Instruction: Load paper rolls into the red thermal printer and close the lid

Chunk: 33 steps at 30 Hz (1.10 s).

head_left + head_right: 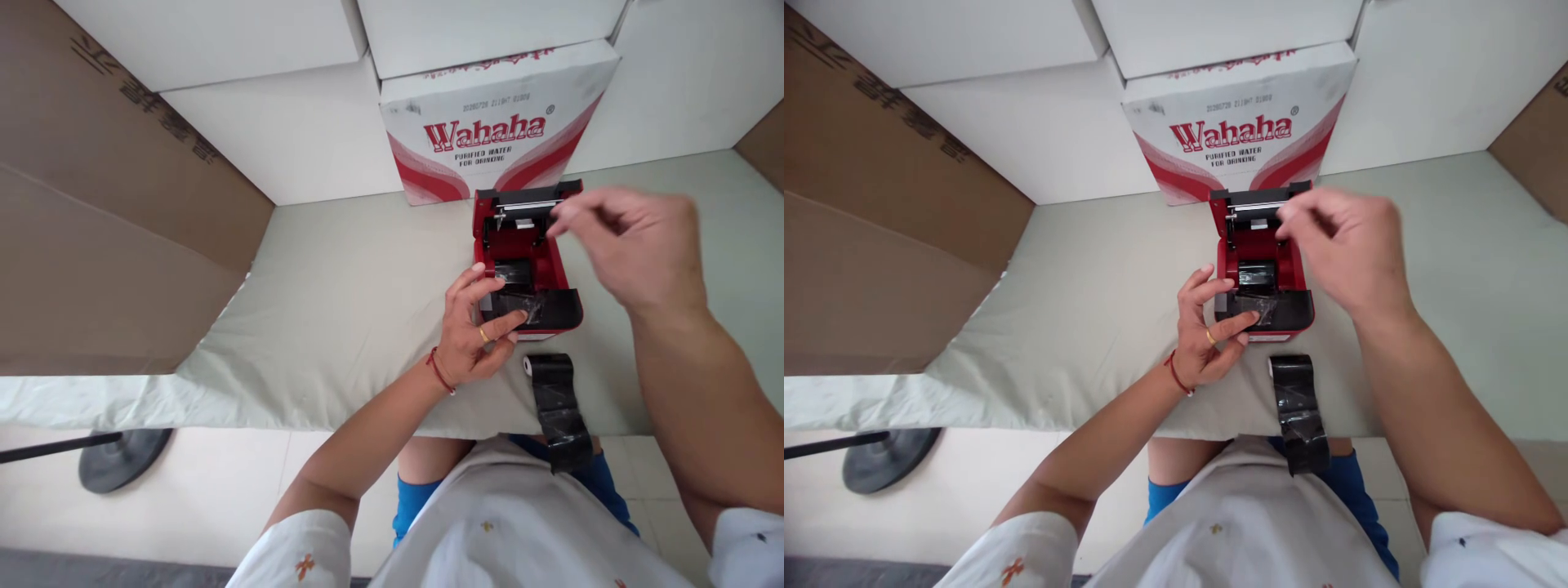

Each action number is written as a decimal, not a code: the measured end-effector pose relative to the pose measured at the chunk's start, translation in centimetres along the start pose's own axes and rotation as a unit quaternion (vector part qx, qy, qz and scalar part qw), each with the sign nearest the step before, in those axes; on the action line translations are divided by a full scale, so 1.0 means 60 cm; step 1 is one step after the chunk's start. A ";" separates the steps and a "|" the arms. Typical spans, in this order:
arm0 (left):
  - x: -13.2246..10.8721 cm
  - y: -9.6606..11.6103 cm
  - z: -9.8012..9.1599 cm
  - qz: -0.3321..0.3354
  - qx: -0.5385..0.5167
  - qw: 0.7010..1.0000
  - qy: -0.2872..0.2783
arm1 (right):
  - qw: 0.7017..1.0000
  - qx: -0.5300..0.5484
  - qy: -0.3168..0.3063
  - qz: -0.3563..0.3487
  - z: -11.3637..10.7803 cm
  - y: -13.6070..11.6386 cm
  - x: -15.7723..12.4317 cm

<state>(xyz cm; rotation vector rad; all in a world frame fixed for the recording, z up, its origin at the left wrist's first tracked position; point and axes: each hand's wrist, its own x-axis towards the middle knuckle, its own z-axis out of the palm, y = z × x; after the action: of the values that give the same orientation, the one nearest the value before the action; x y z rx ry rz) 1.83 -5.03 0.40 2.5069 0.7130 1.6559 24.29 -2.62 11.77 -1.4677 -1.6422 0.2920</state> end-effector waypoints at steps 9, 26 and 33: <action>0.000 0.009 -0.005 0.016 0.011 1.000 -0.004 | 0.998 0.048 0.041 0.004 0.030 0.060 -0.003; -0.004 -0.001 -0.007 -0.077 -0.087 0.993 0.022 | 0.991 0.075 0.027 -0.107 0.022 0.082 -0.115; -0.004 -0.015 -0.010 -0.193 -0.134 0.972 0.027 | 0.986 0.094 0.040 -0.131 0.024 0.082 -0.117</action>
<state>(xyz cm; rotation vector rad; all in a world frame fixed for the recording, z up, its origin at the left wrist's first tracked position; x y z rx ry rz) 0.90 -4.46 0.18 1.9949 0.8503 1.5627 25.94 -7.00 4.44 -1.0947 -1.6722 0.2301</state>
